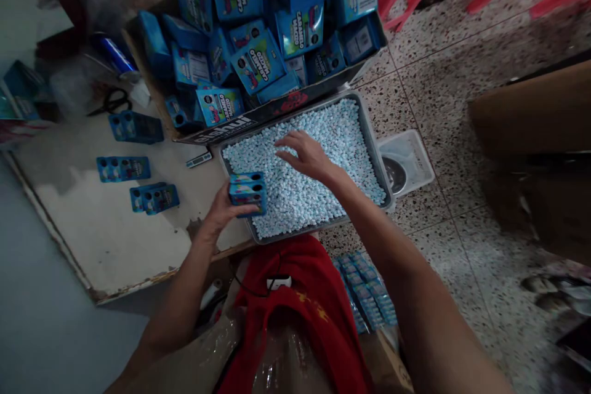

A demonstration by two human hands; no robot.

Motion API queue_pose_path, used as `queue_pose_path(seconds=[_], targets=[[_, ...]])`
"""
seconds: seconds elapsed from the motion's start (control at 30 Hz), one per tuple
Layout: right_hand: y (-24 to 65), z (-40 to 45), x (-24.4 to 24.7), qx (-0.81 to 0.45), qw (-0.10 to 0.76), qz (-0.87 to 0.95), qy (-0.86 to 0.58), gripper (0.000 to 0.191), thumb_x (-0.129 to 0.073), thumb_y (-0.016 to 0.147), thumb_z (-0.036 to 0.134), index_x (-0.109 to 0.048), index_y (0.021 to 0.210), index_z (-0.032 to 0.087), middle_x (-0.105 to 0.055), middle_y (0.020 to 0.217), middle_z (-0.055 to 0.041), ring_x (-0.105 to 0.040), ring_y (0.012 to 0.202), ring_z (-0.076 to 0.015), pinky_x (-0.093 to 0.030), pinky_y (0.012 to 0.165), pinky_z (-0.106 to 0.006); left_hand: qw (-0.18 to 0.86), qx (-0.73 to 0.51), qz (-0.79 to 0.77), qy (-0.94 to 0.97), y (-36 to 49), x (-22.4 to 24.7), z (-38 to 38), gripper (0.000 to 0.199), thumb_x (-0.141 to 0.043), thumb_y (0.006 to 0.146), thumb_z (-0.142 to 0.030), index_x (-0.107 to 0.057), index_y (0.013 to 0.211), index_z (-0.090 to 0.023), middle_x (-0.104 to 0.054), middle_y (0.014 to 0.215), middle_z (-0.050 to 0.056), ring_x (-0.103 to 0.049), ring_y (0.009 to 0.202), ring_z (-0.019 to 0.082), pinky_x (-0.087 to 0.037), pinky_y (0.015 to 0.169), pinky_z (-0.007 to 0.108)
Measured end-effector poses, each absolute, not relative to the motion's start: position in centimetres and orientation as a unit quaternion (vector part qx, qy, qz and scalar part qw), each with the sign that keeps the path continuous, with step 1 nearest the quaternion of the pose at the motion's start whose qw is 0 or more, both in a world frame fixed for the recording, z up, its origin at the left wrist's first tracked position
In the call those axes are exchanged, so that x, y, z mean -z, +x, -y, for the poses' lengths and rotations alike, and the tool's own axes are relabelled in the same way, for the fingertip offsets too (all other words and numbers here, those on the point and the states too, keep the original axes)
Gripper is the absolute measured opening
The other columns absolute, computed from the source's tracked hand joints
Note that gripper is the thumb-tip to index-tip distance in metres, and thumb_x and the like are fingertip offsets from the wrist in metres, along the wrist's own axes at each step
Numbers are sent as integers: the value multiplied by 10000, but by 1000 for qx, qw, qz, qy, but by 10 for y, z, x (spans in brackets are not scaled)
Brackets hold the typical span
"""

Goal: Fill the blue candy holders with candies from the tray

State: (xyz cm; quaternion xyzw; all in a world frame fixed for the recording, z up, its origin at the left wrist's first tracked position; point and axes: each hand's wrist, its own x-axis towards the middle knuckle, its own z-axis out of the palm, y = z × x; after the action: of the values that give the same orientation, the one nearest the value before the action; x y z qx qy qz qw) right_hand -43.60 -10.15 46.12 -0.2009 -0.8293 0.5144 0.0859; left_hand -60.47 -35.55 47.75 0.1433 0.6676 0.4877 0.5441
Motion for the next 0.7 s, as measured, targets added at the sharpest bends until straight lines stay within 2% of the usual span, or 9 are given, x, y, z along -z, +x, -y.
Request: queue_pose_path(seconds=[0.07, 0.2, 0.3, 0.37, 0.47, 0.6, 0.7], targets=[[-461, 79, -433, -462, 73, 871, -150, 392, -533, 1044, 550, -776, 1198, 283, -743, 1196, -122, -610, 1208, -354, -428, 1172, -601, 532, -535, -648, 102, -631, -464, 356, 846, -1061, 432, -217, -707, 1200, -192, -806, 1106, 72, -762, 962, 253, -615, 915, 386], [-492, 67, -383, -396, 62, 908, -123, 460, -521, 1033, 585, -768, 1249, 262, -701, 1365, -120, -531, 1317, -393, -389, 1193, -625, 511, -577, -635, 57, -656, -426, 350, 717, -1032, 372, -178, -784, 1044, -178, -829, 980, 59, -778, 880, 265, -642, 842, 388], [-492, 79, -367, -401, 77, 897, -168, 530, -506, 1015, 678, -782, 1198, 264, -705, 1340, -110, -534, 1328, -373, -388, 1214, -577, 514, -596, -616, 49, -645, -405, 341, 700, -1010, 365, -153, -803, 1033, -200, -834, 1068, 55, -781, 1065, 308, -639, 954, 423], [-485, 91, -365, -429, 80, 876, -203, 605, -454, 1014, 729, -792, 1164, 250, -724, 1272, -124, -591, 1268, -349, -422, 1189, -537, 519, -611, -595, 52, -631, -401, 333, 707, -1006, 380, -149, -805, 1054, -216, -822, 1173, 54, -748, 1202, 311, -610, 1041, 421], [-470, 106, -367, -501, 101, 813, -278, 683, -430, 986, 790, -805, 1115, 233, -766, 1187, -134, -675, 1166, -325, -486, 1110, -496, 546, -603, -579, 48, -609, -404, 319, 771, -1016, 404, -167, -794, 1139, -229, -814, 1208, 53, -757, 1175, 311, -613, 1031, 442], [-449, 117, -371, -623, 154, 656, -397, 593, -596, 858, 797, -794, 976, 250, -821, 1129, -62, -713, 1166, -299, -514, 1111, -482, 598, -569, -560, 71, -581, -410, 296, 886, -1055, 404, -236, -757, 1238, -233, -821, 1118, 56, -782, 1059, 322, -623, 989, 485], [-435, 117, -373, -691, 193, 522, -461, 513, -654, 813, 736, -762, 895, 241, -830, 1079, -46, -723, 1168, -296, -542, 1116, -505, 624, -543, -549, 117, -567, -423, 279, 1039, -1075, 393, -272, -692, 1358, -239, -787, 1228, 80, -748, 1176, 354, -595, 1055, 504]])
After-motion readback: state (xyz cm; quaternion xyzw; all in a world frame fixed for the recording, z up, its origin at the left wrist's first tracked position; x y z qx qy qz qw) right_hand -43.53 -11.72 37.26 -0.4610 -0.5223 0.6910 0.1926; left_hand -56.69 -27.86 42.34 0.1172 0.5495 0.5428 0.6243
